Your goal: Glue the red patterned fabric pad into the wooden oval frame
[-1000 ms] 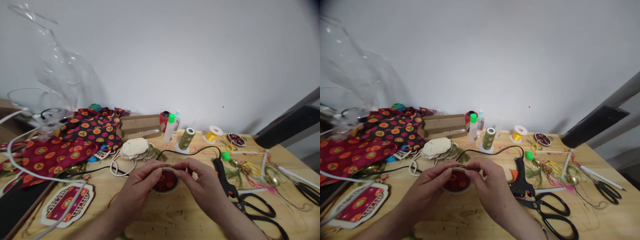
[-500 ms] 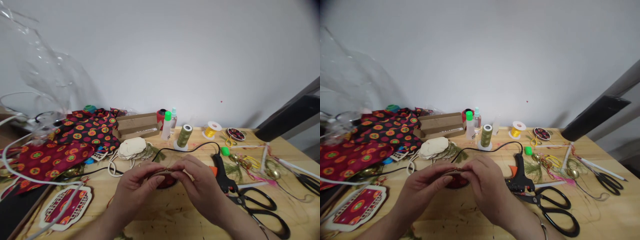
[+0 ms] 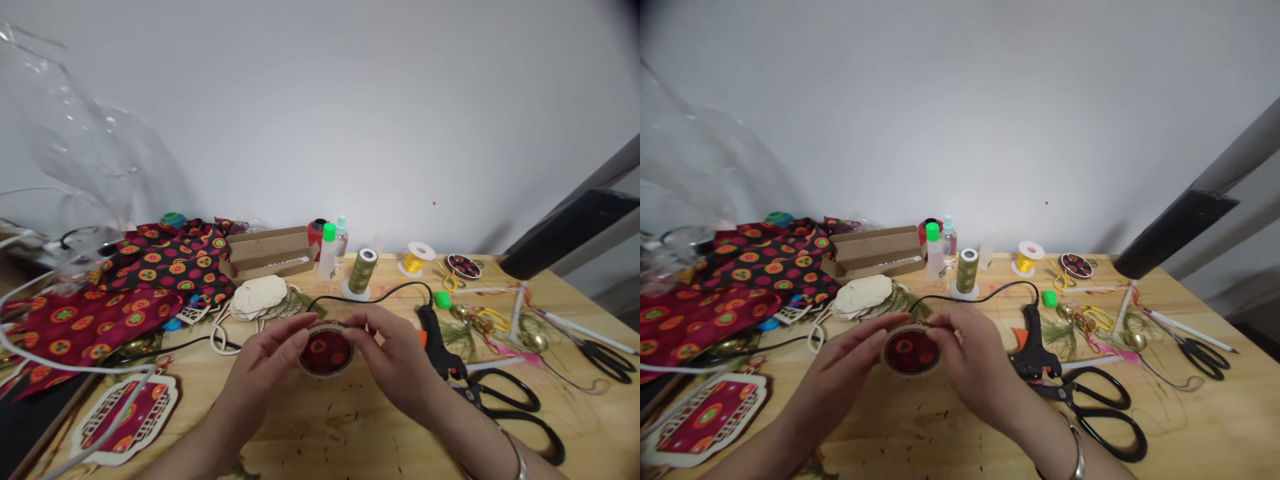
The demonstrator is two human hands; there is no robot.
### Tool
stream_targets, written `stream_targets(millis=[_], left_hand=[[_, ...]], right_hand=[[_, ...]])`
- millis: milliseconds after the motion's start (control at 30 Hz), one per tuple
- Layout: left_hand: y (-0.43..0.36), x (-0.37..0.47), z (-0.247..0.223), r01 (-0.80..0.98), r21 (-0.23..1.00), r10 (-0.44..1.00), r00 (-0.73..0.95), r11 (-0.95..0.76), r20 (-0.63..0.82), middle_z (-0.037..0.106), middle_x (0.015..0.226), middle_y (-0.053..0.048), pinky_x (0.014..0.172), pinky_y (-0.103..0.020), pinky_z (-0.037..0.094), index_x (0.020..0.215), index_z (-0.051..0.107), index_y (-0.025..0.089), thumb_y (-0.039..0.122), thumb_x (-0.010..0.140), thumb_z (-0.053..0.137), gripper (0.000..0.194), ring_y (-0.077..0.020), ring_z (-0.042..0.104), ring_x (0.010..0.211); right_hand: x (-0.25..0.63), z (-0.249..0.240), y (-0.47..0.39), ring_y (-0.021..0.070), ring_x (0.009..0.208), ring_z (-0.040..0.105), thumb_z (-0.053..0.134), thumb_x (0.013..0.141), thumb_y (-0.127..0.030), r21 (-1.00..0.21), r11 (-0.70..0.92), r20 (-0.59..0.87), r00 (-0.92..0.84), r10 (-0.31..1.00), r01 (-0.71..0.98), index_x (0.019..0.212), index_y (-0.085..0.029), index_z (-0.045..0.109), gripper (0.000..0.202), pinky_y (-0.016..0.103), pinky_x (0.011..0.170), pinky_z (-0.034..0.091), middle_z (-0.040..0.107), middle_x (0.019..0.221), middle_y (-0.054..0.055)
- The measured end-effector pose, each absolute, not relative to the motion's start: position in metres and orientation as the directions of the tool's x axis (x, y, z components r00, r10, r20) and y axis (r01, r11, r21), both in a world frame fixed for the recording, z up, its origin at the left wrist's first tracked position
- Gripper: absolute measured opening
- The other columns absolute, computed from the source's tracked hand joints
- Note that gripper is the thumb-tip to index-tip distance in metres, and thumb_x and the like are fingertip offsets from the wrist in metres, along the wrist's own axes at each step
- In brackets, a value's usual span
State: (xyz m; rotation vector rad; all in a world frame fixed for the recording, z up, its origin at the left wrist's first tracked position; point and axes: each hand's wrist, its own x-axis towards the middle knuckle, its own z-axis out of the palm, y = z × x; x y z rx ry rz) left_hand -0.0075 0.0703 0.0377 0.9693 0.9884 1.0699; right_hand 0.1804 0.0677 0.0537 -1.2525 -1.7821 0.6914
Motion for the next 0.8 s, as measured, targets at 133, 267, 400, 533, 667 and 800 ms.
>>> stream_targets(millis=[133,267,400,533,667,800], left_hand=[[0.074,-0.009,0.034,-0.296,0.917,0.945,0.267,0.267,-0.189,0.076,0.091,-0.006,0.076,-0.028,0.051,0.096,0.074,0.019,0.035,0.079,0.066,0.025,-0.0181,0.066,0.080],[0.074,-0.009,0.032,-0.249,0.927,0.938,0.275,0.280,-0.210,0.076,0.080,-0.006,0.068,-0.025,0.050,0.092,0.076,0.018,0.030,0.076,0.070,0.021,-0.0155,0.064,0.070],[0.073,-0.010,0.030,-0.235,0.931,0.942,0.259,0.278,-0.215,0.076,0.079,-0.005,0.070,-0.026,0.049,0.092,0.076,0.018,0.028,0.076,0.069,0.020,-0.0154,0.063,0.070],[0.073,-0.010,0.031,-0.246,0.922,0.936,0.264,0.299,-0.233,0.076,0.077,-0.003,0.068,-0.024,0.049,0.091,0.076,0.019,0.029,0.077,0.069,0.018,-0.0138,0.063,0.068],[0.074,-0.009,0.032,-0.268,0.911,0.933,0.265,0.313,-0.243,0.076,0.076,-0.003,0.065,-0.023,0.050,0.091,0.076,0.019,0.029,0.078,0.068,0.018,-0.0132,0.063,0.066],[0.074,-0.009,0.032,-0.271,0.908,0.931,0.267,0.319,-0.247,0.076,0.075,-0.004,0.066,-0.024,0.051,0.090,0.076,0.018,0.028,0.078,0.068,0.018,-0.0139,0.063,0.066]], right_hand=[[0.183,0.052,0.077,0.0147,0.063,0.058,0.057,0.079,-0.024,-0.951,0.095,0.091,-0.028,0.995,0.293,0.078,-0.017,0.065,0.011,0.026,0.059,0.045,0.067,0.071,0.002],[0.183,0.051,0.081,0.0154,0.063,0.058,0.060,0.073,-0.030,-0.986,-0.014,-0.017,-0.012,1.000,0.166,0.076,-0.016,0.065,0.016,0.028,0.062,0.047,0.068,0.070,0.003],[0.181,0.052,0.081,0.0159,0.064,0.059,0.061,0.071,-0.034,-0.989,-0.057,-0.061,-0.022,0.998,0.135,0.075,-0.015,0.066,0.021,0.029,0.063,0.047,0.069,0.071,0.004],[0.180,0.056,0.081,0.0161,0.064,0.059,0.064,0.069,-0.039,-0.986,-0.115,-0.120,-0.037,0.992,0.117,0.076,-0.013,0.067,0.026,0.029,0.063,0.046,0.070,0.072,0.006],[0.181,0.058,0.083,0.0156,0.065,0.059,0.062,0.072,-0.046,-0.990,-0.118,-0.125,-0.100,0.987,0.080,0.079,-0.013,0.070,0.035,0.029,0.065,0.046,0.070,0.071,0.005],[0.181,0.056,0.083,0.0141,0.061,0.057,0.067,0.068,-0.047,-0.986,-0.162,-0.164,-0.113,0.980,0.024,0.074,-0.015,0.072,0.033,0.027,0.062,0.045,0.069,0.066,0.003]])
